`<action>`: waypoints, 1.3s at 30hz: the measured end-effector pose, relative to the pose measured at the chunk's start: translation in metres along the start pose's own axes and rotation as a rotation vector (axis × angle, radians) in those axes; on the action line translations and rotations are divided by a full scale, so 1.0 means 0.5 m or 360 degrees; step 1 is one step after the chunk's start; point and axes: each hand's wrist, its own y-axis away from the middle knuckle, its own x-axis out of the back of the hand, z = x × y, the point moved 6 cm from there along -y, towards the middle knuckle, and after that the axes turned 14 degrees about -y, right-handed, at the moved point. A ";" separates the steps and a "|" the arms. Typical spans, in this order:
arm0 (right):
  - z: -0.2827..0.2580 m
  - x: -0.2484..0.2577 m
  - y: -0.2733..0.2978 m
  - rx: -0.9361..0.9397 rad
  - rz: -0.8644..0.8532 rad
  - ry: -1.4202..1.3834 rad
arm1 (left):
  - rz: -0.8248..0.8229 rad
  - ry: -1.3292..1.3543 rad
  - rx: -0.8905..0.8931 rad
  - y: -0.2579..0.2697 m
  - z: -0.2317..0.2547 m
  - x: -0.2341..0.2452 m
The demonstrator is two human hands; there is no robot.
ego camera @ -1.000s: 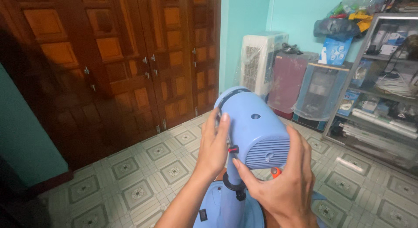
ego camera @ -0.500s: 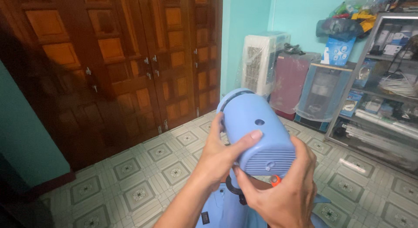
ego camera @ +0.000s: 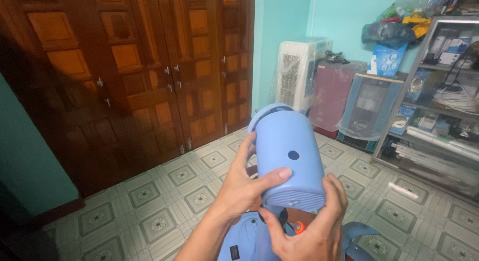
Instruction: The person disassembles a blue pedestal fan by removing the front grille, unscrewing the blade hub, detaching the fan blades, and removing the rear grille and motor housing cover. The parts are placed on the table.
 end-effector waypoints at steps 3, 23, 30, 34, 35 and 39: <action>-0.011 -0.006 0.003 0.0126 -0.0015 0.0046 | -0.0034 -0.0057 -0.0052 -0.002 -0.004 0.012; 0.012 0.063 -0.109 -0.0127 -0.0106 -0.0064 | -0.0114 -0.0100 -0.0173 0.004 0.020 -0.025; 0.033 0.060 -0.095 -0.0012 -0.0105 -0.0263 | 0.0133 0.0096 0.0192 -0.049 -0.066 0.010; 0.052 0.059 -0.093 -0.0181 -0.0106 -0.0352 | 0.0206 0.0158 0.0209 -0.074 -0.110 0.028; 0.055 0.061 -0.095 -0.0211 -0.0116 -0.0371 | 0.0221 0.0155 0.0198 -0.074 -0.117 0.030; 0.059 0.061 -0.114 -0.0266 -0.0240 -0.0300 | 0.0232 0.0130 0.0181 -0.075 -0.130 0.035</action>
